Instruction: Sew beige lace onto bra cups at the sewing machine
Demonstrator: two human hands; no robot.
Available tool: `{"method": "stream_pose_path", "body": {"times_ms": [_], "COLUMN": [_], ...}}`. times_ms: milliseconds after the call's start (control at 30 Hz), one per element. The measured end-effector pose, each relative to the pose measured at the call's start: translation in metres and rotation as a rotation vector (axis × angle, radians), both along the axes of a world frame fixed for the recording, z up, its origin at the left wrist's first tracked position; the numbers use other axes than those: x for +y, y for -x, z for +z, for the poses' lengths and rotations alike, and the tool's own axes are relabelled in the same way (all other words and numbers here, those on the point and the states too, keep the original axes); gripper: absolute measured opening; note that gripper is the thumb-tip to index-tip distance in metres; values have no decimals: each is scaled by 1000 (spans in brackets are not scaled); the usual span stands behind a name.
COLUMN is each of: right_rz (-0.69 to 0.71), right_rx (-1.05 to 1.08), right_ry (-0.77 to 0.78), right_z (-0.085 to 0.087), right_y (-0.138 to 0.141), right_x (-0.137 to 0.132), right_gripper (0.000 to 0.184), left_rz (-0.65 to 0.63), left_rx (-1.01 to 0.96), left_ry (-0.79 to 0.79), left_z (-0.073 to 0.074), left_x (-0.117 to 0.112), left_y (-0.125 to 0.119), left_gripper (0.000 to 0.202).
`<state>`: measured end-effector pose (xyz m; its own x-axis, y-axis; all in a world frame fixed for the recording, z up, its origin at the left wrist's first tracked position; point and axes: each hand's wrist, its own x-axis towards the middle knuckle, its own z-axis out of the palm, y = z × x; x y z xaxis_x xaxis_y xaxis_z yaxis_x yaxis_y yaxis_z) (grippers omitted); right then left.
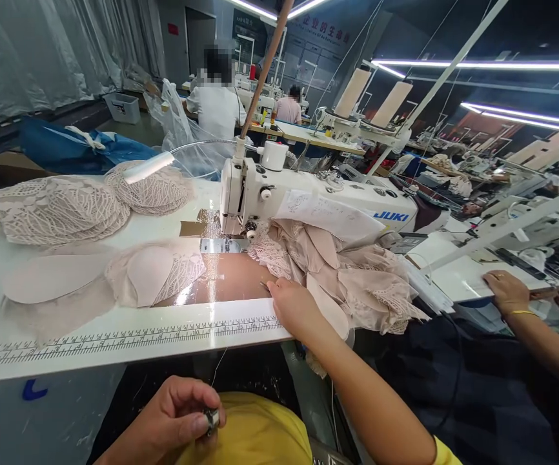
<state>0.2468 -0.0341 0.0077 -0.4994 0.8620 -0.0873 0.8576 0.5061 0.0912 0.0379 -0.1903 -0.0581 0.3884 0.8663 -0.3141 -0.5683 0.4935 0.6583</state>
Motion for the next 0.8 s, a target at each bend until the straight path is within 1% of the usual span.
{"method": "stream_pose_path", "body": {"times_ms": [100, 200, 267, 333, 433, 500, 567, 667, 800], "right_rz": [66, 210, 298, 344, 349, 348, 358, 381, 378], "right_rx": [57, 210, 284, 312, 348, 374, 380, 379, 433], "right_ry": [-27, -83, -111, -139, -210, -272, -320, -343, -348], "right_z": [5, 8, 4, -5, -23, -34, -41, -47, -46], "right_y": [-1, -7, -10, -12, -10, -6, 1, 10, 16], "right_x": [-11, -35, -52, -65, -76, -78, -79, -82, -78], "right_gripper": [43, 39, 36, 33, 32, 32, 31, 30, 25], "left_rz": [-19, -44, -68, -83, -95, -97, -97, -103, -116], "left_rx": [-22, -38, -43, -43, -46, -51, -55, -61, -85], "left_ry": [-13, -50, -91, -120, -140, -140, -130, -116, -131], "left_z": [-3, -11, -17, -21, -23, -21, -19, -15, -15], "left_x": [-2, -4, -5, -5, -6, -7, -8, -9, -12], "left_y": [1, 3, 5, 6, 7, 6, 5, 2, 2], "left_gripper": [22, 19, 17, 17, 16, 16, 15, 16, 15]}}
